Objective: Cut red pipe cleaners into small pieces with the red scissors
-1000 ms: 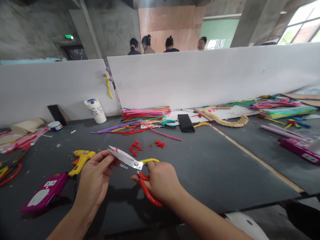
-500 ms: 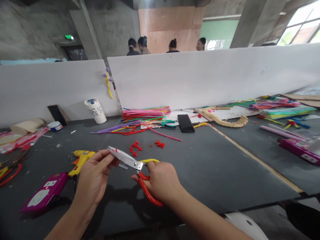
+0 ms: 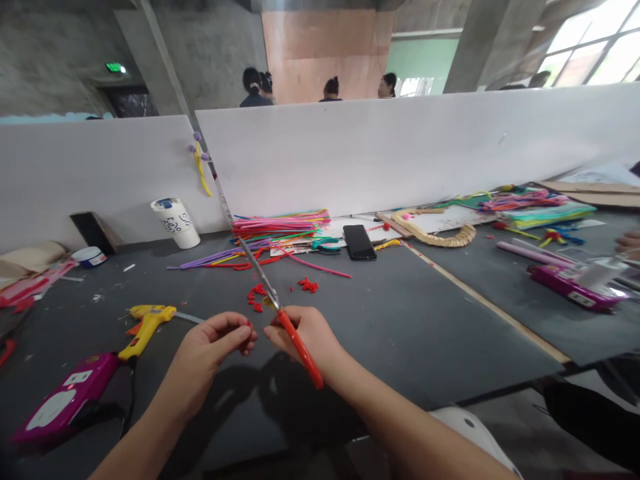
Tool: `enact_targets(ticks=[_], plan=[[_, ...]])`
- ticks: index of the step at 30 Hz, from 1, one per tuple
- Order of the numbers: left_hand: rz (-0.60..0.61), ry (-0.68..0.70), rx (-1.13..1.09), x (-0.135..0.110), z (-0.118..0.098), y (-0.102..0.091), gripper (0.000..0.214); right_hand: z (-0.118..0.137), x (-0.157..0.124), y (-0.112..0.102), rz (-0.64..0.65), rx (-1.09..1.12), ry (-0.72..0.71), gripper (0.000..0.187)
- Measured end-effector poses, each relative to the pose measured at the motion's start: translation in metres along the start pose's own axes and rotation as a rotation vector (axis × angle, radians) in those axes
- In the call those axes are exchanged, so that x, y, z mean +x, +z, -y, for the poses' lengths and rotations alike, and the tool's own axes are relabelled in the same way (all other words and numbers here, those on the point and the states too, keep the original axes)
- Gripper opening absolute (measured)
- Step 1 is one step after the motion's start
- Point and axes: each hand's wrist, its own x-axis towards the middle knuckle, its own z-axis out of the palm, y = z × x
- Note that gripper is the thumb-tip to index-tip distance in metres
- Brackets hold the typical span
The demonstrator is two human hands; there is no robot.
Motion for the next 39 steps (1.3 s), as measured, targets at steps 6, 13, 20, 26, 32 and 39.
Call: enact_targets(ticks=[6,13,20,26,32,39], plan=[[0.066,0.045,0.315,-0.0012,0.0039,0.0055,0.011,0.0064,0.0015,-0.0004,0.03,0.117,0.041,0.008],[0.088,-0.006,0.234,-0.0019,0.0073,0.005,0.012,0.0013,0.0031,0.0018,0.061,0.09,-0.024,0.003],[0.273,-0.253,-0.171,-0.0019,0.0058,0.0052,0.021,0.003,0.0053,0.001,0.113,0.149,0.004,0.005],[0.26,-0.276,-0.172,-0.0033,0.0075,0.0038,0.003,0.0035,0.0054,0.0016,0.086,0.161,0.001,0.002],[0.223,-0.269,-0.181,-0.0031,0.0023,0.0026,0.013,0.006,0.0051,-0.0022,0.1,0.152,-0.025,0.003],[0.226,-0.305,-0.244,-0.0033,0.0034,0.0036,0.007,0.0075,0.0032,-0.0009,0.132,0.154,-0.079,0.005]])
